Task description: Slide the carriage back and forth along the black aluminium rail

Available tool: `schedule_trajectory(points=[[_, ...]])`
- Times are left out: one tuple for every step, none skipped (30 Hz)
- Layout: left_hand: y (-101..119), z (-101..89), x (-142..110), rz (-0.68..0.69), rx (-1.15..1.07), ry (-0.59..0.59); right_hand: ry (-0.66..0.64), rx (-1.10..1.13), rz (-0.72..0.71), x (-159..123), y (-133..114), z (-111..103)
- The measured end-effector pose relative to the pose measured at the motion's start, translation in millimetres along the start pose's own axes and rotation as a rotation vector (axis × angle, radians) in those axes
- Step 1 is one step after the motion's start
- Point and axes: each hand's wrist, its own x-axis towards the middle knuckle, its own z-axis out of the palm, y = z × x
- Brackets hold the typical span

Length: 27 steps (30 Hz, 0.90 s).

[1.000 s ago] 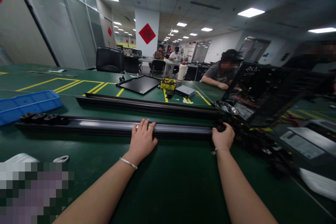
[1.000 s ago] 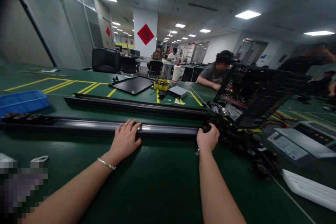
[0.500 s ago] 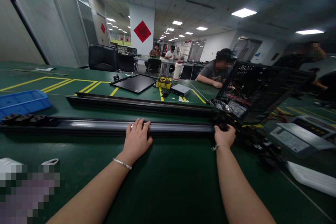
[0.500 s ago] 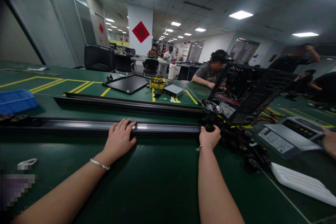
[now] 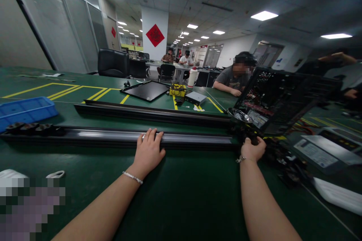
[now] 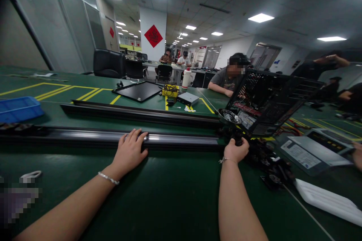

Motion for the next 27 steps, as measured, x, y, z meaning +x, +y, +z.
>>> schedule_trajectory(points=[[0, -0.1, 0, -0.001, -0.002, -0.001, 0.037, 0.036, 0.087, 1, -5, -2], [0, -0.3, 0, -0.001, -0.004, -0.002, 0.048, 0.074, 0.129, 0, -11, -5], [0, -0.5, 0, -0.001, -0.005, -0.002, 0.032, 0.101, 0.138, 0, -18, -7], [0, -0.6, 0, 0.001, -0.006, 0.001, 0.015, 0.114, 0.126, -1, -25, -10], [0, -0.5, 0, 0.003, -0.007, 0.004, 0.005, 0.111, 0.099, -3, -31, -14], [0, -0.3, 0, 0.004, -0.008, 0.010, 0.009, 0.095, 0.063, -5, -37, -17], [0, 0.0, 0, 0.003, -0.009, 0.016, 0.028, 0.064, 0.021, -8, -43, -21], [0, 0.4, 0, 0.002, -0.011, 0.023, 0.050, 0.023, -0.022, -12, -49, -25], [0, 0.7, 0, 0.000, -0.012, 0.028, 0.079, -0.011, -0.057, -16, -55, -29], [0, 0.9, 0, -0.003, -0.013, 0.033, 0.109, -0.035, -0.093, -22, -63, -32], [1, 0.9, 0, -0.005, -0.015, 0.036, 0.124, -0.049, -0.138, -29, -71, -34], [2, 0.7, -1, -0.009, -0.017, 0.036, 0.112, -0.059, -0.200, -37, -80, -36], [2, 0.3, -1, -0.011, -0.024, 0.036, 0.095, -0.065, -0.270, -45, -90, -36], [3, -0.1, -1, -0.016, -0.031, 0.038, 0.056, -0.072, -0.350, -54, -99, -34], [3, -0.6, -1, -0.014, -0.037, 0.035, 0.021, -0.077, -0.414, -64, -109, -32], [3, -1.0, -1, -0.017, -0.042, 0.034, -0.042, -0.091, -0.484, -73, -118, -29], [3, -1.3, -1, -0.021, -0.046, 0.036, -0.150, -0.113, -0.570, -81, -125, -25], [2, -1.5, -1, -0.020, -0.054, 0.038, -0.287, -0.144, -0.655, -87, -131, -21], [2, -1.6, -1, -0.019, -0.062, 0.038, -0.423, -0.181, -0.721, -93, -135, -17], [1, -1.5, -1, -0.025, -0.072, 0.040, -0.534, -0.223, -0.758, -96, -138, -13], [1, -1.3, -1, -0.028, -0.079, 0.042, -0.598, -0.261, -0.761, -98, -140, -10], [0, -0.9, -2, -0.029, -0.086, 0.041, -0.624, -0.284, -0.751, -99, -140, -8], [0, -0.7, -2, -0.027, -0.095, 0.038, -0.632, -0.295, -0.739, -99, -141, -7], [-1, -0.7, -2, -0.022, -0.104, 0.031, -0.630, -0.298, -0.725, -99, -141, -6], [-3, -1.2, -1, -0.016, -0.112, 0.023, -0.625, -0.299, -0.710, -99, -141, -6], [-5, -2.8, 1, -0.006, -0.117, 0.015, -0.618, -0.301, -0.690, -100, -141, -7], [-9, -5.6, 4, -0.003, -0.116, 0.011, -0.606, -0.304, -0.664, -101, -141, -7]])
